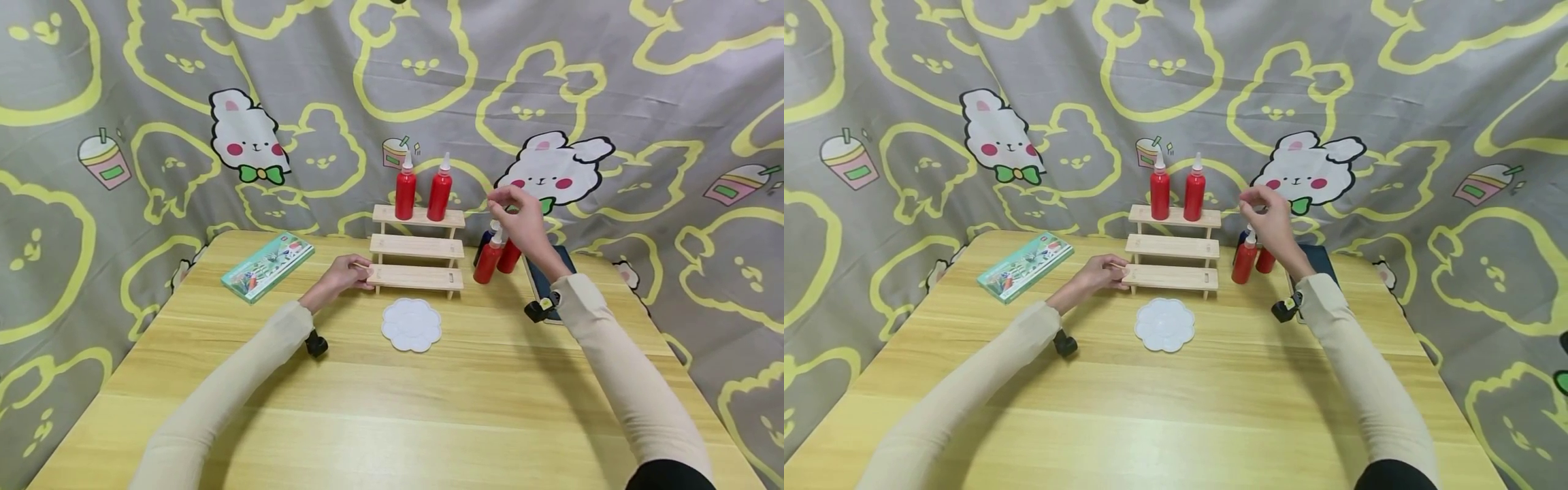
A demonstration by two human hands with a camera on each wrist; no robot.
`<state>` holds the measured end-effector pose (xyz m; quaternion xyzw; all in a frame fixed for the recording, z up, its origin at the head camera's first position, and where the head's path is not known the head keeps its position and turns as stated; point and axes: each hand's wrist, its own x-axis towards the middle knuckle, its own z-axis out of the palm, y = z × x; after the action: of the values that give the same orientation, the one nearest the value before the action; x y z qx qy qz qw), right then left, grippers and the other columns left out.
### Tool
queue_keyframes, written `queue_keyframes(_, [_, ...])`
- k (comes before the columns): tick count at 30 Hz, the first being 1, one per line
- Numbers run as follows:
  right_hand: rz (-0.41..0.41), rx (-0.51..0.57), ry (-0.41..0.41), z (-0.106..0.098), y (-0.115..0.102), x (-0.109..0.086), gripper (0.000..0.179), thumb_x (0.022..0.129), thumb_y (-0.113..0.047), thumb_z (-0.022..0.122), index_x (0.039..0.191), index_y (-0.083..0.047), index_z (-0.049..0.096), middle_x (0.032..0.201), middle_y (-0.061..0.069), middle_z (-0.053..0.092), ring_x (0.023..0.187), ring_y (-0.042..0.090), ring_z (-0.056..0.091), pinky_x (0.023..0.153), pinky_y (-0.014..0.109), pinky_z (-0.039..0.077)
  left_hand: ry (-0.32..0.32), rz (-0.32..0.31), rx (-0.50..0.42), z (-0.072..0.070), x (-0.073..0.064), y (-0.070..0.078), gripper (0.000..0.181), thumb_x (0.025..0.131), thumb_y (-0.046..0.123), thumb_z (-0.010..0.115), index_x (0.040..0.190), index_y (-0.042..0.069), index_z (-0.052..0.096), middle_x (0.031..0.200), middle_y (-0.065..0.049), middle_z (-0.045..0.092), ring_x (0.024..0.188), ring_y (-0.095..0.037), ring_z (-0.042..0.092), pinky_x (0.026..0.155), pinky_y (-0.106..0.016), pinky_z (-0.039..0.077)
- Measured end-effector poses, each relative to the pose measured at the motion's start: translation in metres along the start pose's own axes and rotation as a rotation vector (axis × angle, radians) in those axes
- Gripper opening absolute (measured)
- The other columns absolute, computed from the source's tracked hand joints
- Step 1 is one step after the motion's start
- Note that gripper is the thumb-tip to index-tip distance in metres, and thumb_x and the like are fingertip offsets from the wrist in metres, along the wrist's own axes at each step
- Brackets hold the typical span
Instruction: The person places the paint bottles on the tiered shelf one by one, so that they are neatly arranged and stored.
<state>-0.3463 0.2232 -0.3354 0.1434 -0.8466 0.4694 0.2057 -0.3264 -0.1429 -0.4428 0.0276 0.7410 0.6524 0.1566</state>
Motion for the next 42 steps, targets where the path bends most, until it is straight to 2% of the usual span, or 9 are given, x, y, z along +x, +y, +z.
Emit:
queue_keyframes(5, [-0.019,0.011,0.046,-0.006,0.013,-0.009,0.026,0.104,-0.019,0.066,0.121,0.000,0.070,0.115,0.014,0.069,0.094,0.001,0.061,0.082,0.011,0.054,-0.005,0.005,0.002,0.001,0.000,0.000,0.035,0.106,-0.002,0.054,0.139,-0.013,0.050,0.118,-0.019,0.058,0.077,-0.016,0.071,0.094,-0.038,0.067])
queue_keyframes(12, [-0.004,-0.012,0.017,-0.011,0.027,-0.024,0.031,0.104,-0.028,0.068,0.122,-0.003,0.070,0.117,0.011,0.069,0.098,0.002,0.060,0.084,0.009,0.052,-0.004,0.007,0.001,0.000,0.002,0.002,0.035,0.106,-0.002,0.055,0.139,-0.014,0.050,0.115,-0.017,0.058,0.075,-0.015,0.071,0.097,-0.041,0.066])
queue_keyframes(14, [-0.002,-0.016,0.018,-0.012,0.021,-0.032,0.029,0.104,-0.023,0.067,0.122,0.000,0.069,0.117,0.015,0.068,0.098,0.003,0.059,0.083,0.009,0.051,-0.010,0.005,0.001,-0.001,0.002,0.002,0.037,0.106,-0.001,0.055,0.140,-0.014,0.049,0.117,-0.018,0.058,0.078,-0.018,0.072,0.100,-0.044,0.064])
queue_keyframes(18, [-0.018,0.000,0.058,-0.012,0.027,-0.039,0.025,0.103,-0.013,0.067,0.120,0.005,0.068,0.117,0.019,0.065,0.097,0.005,0.057,0.078,0.008,0.050,-0.021,0.012,-0.007,-0.001,0.002,0.001,0.036,0.106,-0.001,0.055,0.139,-0.014,0.050,0.117,-0.019,0.059,0.081,-0.020,0.073,0.099,-0.042,0.065])
queue_keyframes(22, [-0.016,-0.021,0.061,-0.010,0.051,-0.042,0.028,0.102,-0.018,0.070,0.123,0.001,0.068,0.118,0.017,0.066,0.097,0.001,0.057,0.080,0.005,0.049,-0.032,0.037,-0.021,-0.001,0.000,0.001,0.032,0.105,-0.002,0.055,0.134,-0.015,0.053,0.112,-0.019,0.060,0.079,-0.020,0.073,0.089,-0.035,0.068])
queue_keyframes(25, [0.020,-0.050,0.024,-0.008,0.060,-0.047,0.033,0.102,-0.022,0.071,0.127,-0.001,0.066,0.119,0.016,0.065,0.098,0.003,0.057,0.081,0.005,0.048,-0.034,0.034,-0.012,-0.001,0.000,0.001,0.033,0.105,-0.002,0.055,0.135,-0.014,0.052,0.111,-0.019,0.060,0.078,-0.019,0.073,0.090,-0.035,0.068])
queue_keyframes(30, [0.079,-0.056,-0.045,-0.003,0.069,-0.055,0.043,0.101,-0.024,0.073,0.132,0.000,0.058,0.123,0.019,0.062,0.105,0.017,0.059,0.082,0.007,0.048,-0.024,-0.007,0.001,-0.002,0.003,0.000,0.036,0.106,-0.001,0.055,0.140,-0.012,0.050,0.111,-0.015,0.060,0.078,-0.016,0.072,0.099,-0.041,0.065])
queue_keyframes(35, [0.121,-0.063,-0.087,0.002,0.074,-0.060,0.051,0.099,-0.024,0.076,0.136,0.002,0.053,0.127,0.022,0.060,0.114,0.035,0.058,0.084,0.009,0.047,-0.021,-0.028,-0.016,-0.002,0.004,0.000,0.036,0.106,-0.001,0.055,0.139,-0.012,0.051,0.107,-0.012,0.060,0.076,-0.016,0.072,0.098,-0.040,0.065])
queue_keyframes(42, [0.133,-0.105,-0.101,0.010,0.079,-0.064,0.053,0.095,-0.015,0.079,0.137,0.005,0.053,0.129,0.025,0.058,0.117,0.038,0.057,0.084,0.012,0.045,-0.006,-0.032,0.003,-0.003,0.003,0.003,0.037,0.104,-0.001,0.058,0.139,-0.012,0.052,0.109,-0.015,0.062,0.074,-0.015,0.073,0.096,-0.039,0.066])
